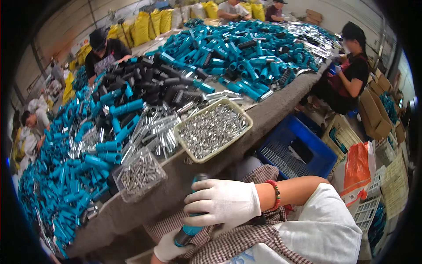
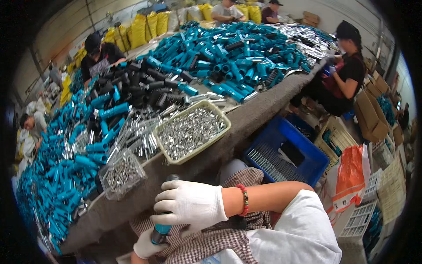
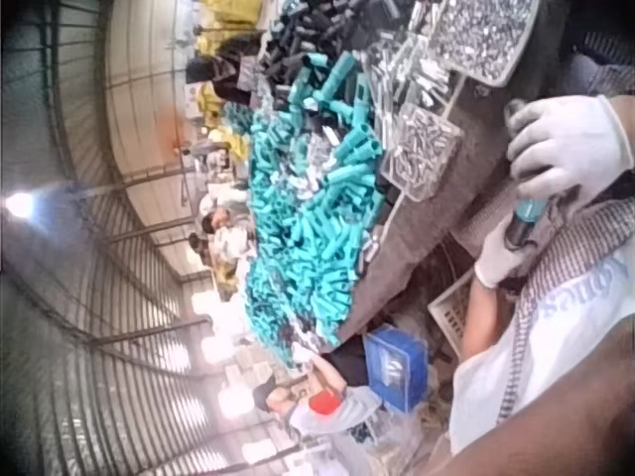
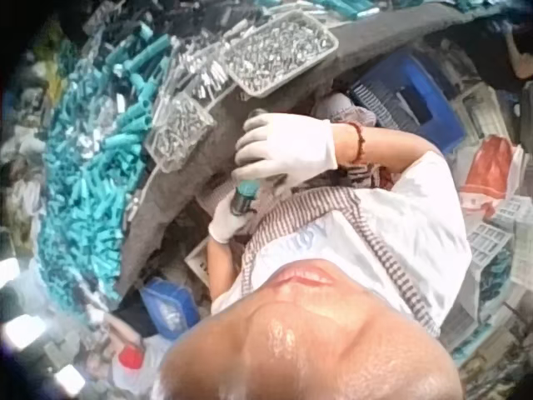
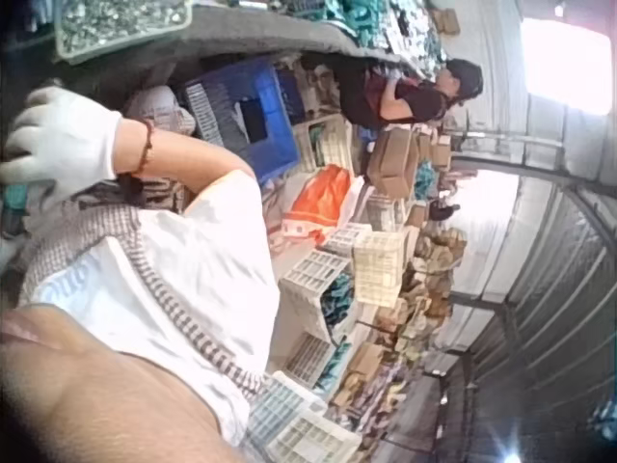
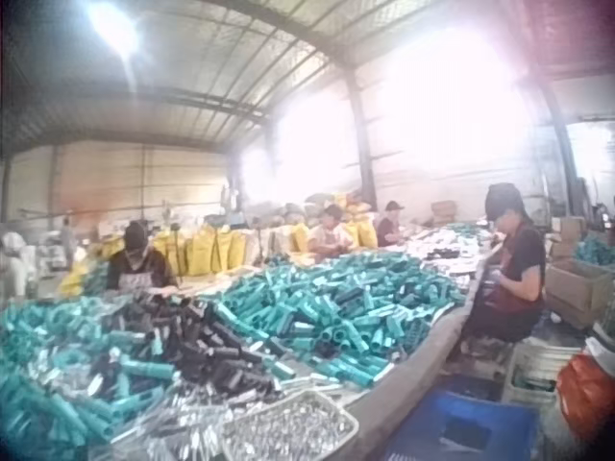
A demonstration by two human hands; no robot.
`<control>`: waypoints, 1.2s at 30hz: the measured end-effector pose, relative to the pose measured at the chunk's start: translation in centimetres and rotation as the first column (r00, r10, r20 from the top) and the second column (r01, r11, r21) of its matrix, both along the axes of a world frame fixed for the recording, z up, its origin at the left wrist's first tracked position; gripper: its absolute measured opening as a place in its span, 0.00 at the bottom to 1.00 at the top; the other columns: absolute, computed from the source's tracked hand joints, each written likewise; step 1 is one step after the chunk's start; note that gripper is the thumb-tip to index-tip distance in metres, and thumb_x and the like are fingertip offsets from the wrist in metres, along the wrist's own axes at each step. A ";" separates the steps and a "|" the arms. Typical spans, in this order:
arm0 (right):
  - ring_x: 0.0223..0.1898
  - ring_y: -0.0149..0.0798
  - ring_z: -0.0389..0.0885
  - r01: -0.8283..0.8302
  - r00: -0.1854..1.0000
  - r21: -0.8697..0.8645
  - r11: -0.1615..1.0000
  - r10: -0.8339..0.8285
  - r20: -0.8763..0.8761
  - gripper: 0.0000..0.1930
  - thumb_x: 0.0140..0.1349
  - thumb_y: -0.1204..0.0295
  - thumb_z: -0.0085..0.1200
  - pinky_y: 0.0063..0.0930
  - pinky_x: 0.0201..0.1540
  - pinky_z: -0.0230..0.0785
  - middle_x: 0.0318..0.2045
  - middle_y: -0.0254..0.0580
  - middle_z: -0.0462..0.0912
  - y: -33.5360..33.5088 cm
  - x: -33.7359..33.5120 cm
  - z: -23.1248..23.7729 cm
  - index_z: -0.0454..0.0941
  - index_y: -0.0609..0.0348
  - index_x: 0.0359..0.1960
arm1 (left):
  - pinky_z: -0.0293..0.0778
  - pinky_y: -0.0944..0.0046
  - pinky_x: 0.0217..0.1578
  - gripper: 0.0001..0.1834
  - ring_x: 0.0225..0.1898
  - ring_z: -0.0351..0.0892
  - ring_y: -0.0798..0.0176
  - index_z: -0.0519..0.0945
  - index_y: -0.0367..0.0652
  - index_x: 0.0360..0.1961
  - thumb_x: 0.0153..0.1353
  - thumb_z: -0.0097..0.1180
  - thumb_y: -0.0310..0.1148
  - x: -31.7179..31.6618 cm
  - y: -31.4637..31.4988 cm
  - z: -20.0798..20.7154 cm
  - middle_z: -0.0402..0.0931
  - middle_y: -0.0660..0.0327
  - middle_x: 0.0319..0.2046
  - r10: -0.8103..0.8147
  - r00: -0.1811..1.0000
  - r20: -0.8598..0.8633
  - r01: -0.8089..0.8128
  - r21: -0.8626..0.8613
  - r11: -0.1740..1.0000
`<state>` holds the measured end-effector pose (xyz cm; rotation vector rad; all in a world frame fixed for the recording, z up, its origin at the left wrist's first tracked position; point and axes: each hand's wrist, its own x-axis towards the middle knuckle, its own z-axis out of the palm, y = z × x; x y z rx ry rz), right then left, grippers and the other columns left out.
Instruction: The person assembles tool components by inserting metal shafts and springs into plastic housings, fitting small metal pins into slots, and attaching handles by hand.
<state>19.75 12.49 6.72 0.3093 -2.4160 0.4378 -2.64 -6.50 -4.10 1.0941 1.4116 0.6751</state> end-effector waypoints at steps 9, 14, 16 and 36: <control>0.29 0.31 0.81 0.503 0.717 -0.860 -0.082 0.596 0.363 0.24 0.57 0.71 0.57 0.25 0.31 0.74 0.33 0.40 0.80 -1.2 -0.7 -8.1 0.70 0.65 0.55 | 0.69 0.58 0.19 0.21 0.22 0.73 0.59 0.77 0.53 0.45 0.44 0.61 0.34 -0.5 -1.0 1.2 0.67 0.65 0.19 0.360 0.168 -0.918 0.434 0.397 0.809; 0.32 0.31 0.81 0.354 0.786 -0.911 0.212 0.459 0.413 0.29 0.50 0.72 0.60 0.26 0.37 0.75 0.37 0.42 0.81 -3.2 -3.0 -5.1 0.71 0.68 0.56 | 0.70 0.64 0.22 0.18 0.25 0.74 0.62 0.82 0.54 0.41 0.45 0.60 0.32 -2.0 -3.4 4.1 0.70 0.67 0.23 0.668 -0.005 -0.744 0.477 0.586 0.656; 0.36 0.31 0.81 0.302 0.827 -0.917 0.262 0.406 0.389 0.31 0.45 0.72 0.61 0.26 0.41 0.75 0.40 0.43 0.82 -4.1 -4.1 -4.0 0.72 0.68 0.55 | 0.73 0.59 0.34 0.11 0.33 0.76 0.61 0.83 0.47 0.29 0.41 0.63 0.32 -3.1 -4.7 6.9 0.75 0.64 0.31 0.825 0.007 -0.566 0.471 0.729 0.496; 0.40 0.46 0.83 0.485 0.793 -0.523 0.701 -0.100 0.601 0.13 0.59 0.71 0.54 0.32 0.46 0.74 0.38 0.51 0.83 -3.6 -4.9 -12.5 0.80 0.63 0.44 | 0.75 0.55 0.40 0.27 0.38 0.80 0.52 0.72 0.32 0.52 0.56 0.59 0.40 -3.6 -31.8 -23.0 0.80 0.49 0.37 0.759 0.187 -0.624 -0.961 0.045 0.274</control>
